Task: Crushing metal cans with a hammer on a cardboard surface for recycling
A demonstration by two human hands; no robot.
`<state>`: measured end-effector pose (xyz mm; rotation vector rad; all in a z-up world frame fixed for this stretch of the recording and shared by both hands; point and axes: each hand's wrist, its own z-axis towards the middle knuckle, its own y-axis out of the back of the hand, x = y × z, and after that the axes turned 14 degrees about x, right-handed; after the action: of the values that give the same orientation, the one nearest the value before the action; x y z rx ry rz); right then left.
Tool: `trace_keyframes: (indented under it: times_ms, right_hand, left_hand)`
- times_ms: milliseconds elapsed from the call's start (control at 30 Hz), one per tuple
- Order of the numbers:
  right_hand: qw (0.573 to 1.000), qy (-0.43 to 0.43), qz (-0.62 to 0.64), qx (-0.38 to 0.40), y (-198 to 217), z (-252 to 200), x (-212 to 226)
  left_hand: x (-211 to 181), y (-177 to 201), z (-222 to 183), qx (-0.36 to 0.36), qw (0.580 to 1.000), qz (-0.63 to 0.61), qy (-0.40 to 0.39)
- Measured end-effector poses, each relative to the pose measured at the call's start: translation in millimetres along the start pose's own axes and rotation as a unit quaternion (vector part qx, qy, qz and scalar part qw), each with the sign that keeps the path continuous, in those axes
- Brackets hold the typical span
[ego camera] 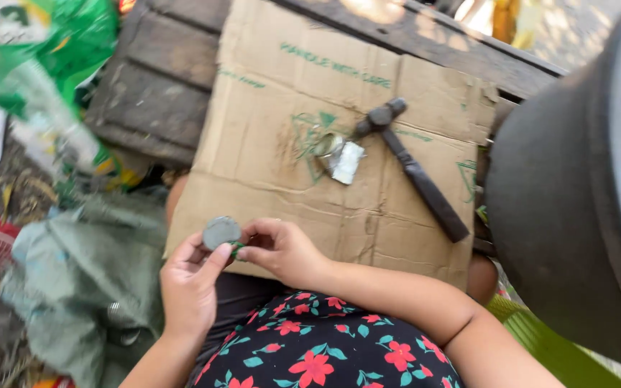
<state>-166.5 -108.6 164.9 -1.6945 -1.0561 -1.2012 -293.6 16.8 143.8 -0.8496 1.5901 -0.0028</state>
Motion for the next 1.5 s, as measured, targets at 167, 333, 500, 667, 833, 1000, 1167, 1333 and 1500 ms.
trace_keyframes:
  times_ms: [167, 333, 500, 667, 833, 1000, 1167, 1333, 1500]
  right_hand:
    - [0.985, 0.026, -0.1, 0.14, -80, 42, 1]
    - [0.932, 0.029, -0.21, 0.293, -135, 69, -21]
    - [0.933, 0.021, -0.257, 0.251, -133, 68, -31]
    - [0.942, -0.026, -0.236, 0.237, -94, 50, -16]
    - [0.976, -0.145, -0.115, 0.117, -2, 3, 1]
    - [0.942, -0.082, -0.217, -0.245, 121, -87, -11]
    - [0.791, -0.159, -0.425, -0.411, 189, -158, -32]
    - [0.734, -0.19, -0.491, -0.43, 215, -158, -60]
    - [0.726, -0.234, -0.487, -0.425, 227, -145, -78]
  left_hand:
    - [-4, 97, -71, -0.12, 0.991, -0.053, -0.015]
    - [-28, 172, -121, -0.218, 0.976, -0.007, 0.002]
    - [-27, 237, -147, -0.337, 0.912, 0.179, 0.152]
    - [-30, 224, -105, -0.242, 0.954, 0.175, 0.034]
    - [-31, 116, -17, -0.102, 0.994, 0.036, -0.003]
    - [-3, 3, 45, 0.122, 0.974, 0.19, -0.01]
    - [34, -67, 111, 0.243, 0.886, 0.394, -0.031]
    - [84, -119, 172, 0.184, 0.803, 0.55, -0.141]
    - [110, -129, 205, 0.148, 0.716, 0.662, -0.166]
